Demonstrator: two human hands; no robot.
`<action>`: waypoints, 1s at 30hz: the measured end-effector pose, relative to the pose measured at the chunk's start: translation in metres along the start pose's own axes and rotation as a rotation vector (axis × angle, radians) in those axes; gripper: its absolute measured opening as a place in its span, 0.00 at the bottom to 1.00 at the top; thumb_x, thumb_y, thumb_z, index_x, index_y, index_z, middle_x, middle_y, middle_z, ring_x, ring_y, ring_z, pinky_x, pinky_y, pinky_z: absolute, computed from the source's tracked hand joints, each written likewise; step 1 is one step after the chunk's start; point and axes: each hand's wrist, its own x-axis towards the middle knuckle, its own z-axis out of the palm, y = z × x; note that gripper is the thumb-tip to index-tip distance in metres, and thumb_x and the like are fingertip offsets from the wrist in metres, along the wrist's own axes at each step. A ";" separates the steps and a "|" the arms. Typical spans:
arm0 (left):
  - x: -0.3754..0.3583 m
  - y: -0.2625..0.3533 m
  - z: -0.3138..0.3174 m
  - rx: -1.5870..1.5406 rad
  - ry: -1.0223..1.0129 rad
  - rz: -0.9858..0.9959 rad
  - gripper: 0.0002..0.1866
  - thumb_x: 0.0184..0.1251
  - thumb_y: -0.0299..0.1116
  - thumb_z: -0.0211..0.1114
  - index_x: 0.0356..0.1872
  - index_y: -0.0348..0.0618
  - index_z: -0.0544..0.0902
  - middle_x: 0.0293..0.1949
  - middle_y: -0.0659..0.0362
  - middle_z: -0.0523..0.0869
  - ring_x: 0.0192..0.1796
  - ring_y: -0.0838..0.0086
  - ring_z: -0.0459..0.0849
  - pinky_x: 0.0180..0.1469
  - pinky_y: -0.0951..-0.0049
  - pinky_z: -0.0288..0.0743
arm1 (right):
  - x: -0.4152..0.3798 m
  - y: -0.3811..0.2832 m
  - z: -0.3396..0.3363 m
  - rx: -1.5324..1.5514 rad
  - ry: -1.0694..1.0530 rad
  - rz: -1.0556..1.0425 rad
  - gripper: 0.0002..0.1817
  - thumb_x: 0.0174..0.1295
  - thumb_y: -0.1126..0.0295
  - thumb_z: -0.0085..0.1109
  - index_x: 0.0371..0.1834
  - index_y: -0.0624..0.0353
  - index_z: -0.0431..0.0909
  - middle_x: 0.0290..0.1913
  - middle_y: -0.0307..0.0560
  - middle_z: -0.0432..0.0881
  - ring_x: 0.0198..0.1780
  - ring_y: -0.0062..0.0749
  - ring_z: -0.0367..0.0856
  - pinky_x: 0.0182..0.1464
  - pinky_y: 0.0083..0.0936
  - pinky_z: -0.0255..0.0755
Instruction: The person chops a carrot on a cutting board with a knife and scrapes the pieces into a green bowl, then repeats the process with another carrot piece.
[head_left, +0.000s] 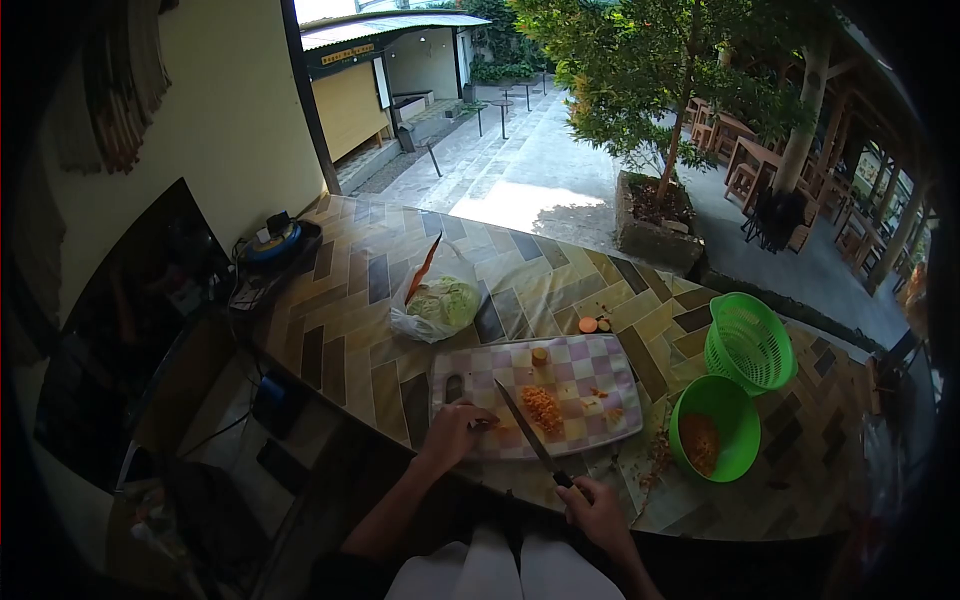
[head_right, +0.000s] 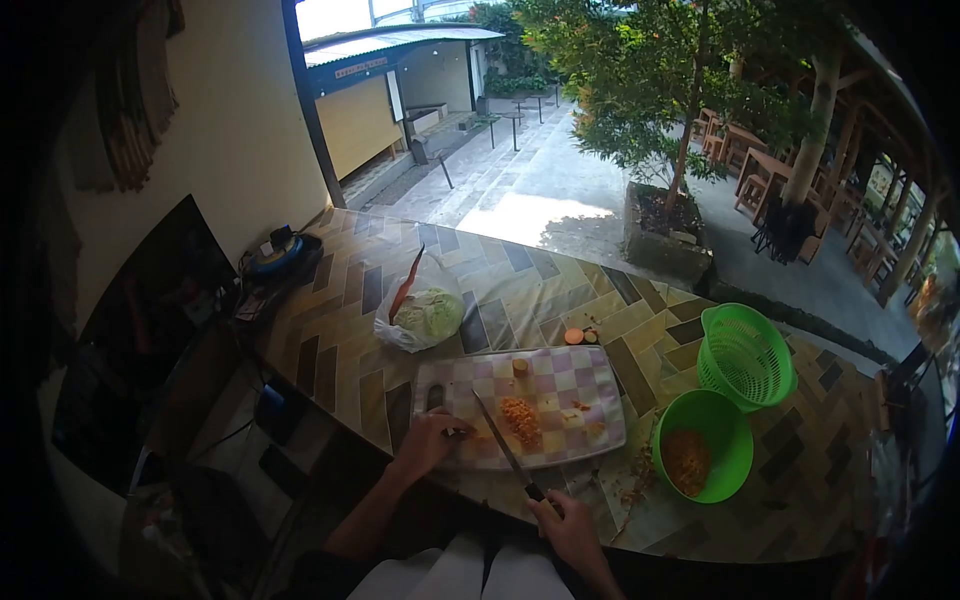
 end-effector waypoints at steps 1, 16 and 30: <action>0.002 -0.002 0.000 0.006 -0.018 0.062 0.15 0.49 0.18 0.70 0.40 0.41 0.90 0.40 0.50 0.89 0.41 0.60 0.87 0.47 0.65 0.80 | 0.000 0.000 0.000 0.010 0.004 0.005 0.17 0.68 0.59 0.62 0.36 0.65 0.80 0.17 0.41 0.78 0.22 0.20 0.77 0.27 0.23 0.68; 0.018 -0.019 -0.008 -0.020 -0.196 0.274 0.17 0.44 0.14 0.65 0.40 0.33 0.88 0.43 0.47 0.88 0.49 0.55 0.85 0.54 0.63 0.78 | -0.006 -0.003 0.001 -0.011 0.021 -0.001 0.17 0.68 0.58 0.62 0.34 0.64 0.80 0.17 0.39 0.78 0.22 0.20 0.77 0.27 0.24 0.67; -0.011 0.006 0.027 -0.011 0.115 -0.071 0.11 0.53 0.18 0.67 0.38 0.37 0.89 0.37 0.48 0.89 0.42 0.56 0.88 0.48 0.64 0.81 | -0.006 0.000 0.003 -0.009 0.015 -0.021 0.16 0.68 0.59 0.62 0.35 0.64 0.80 0.18 0.40 0.78 0.22 0.20 0.78 0.28 0.23 0.68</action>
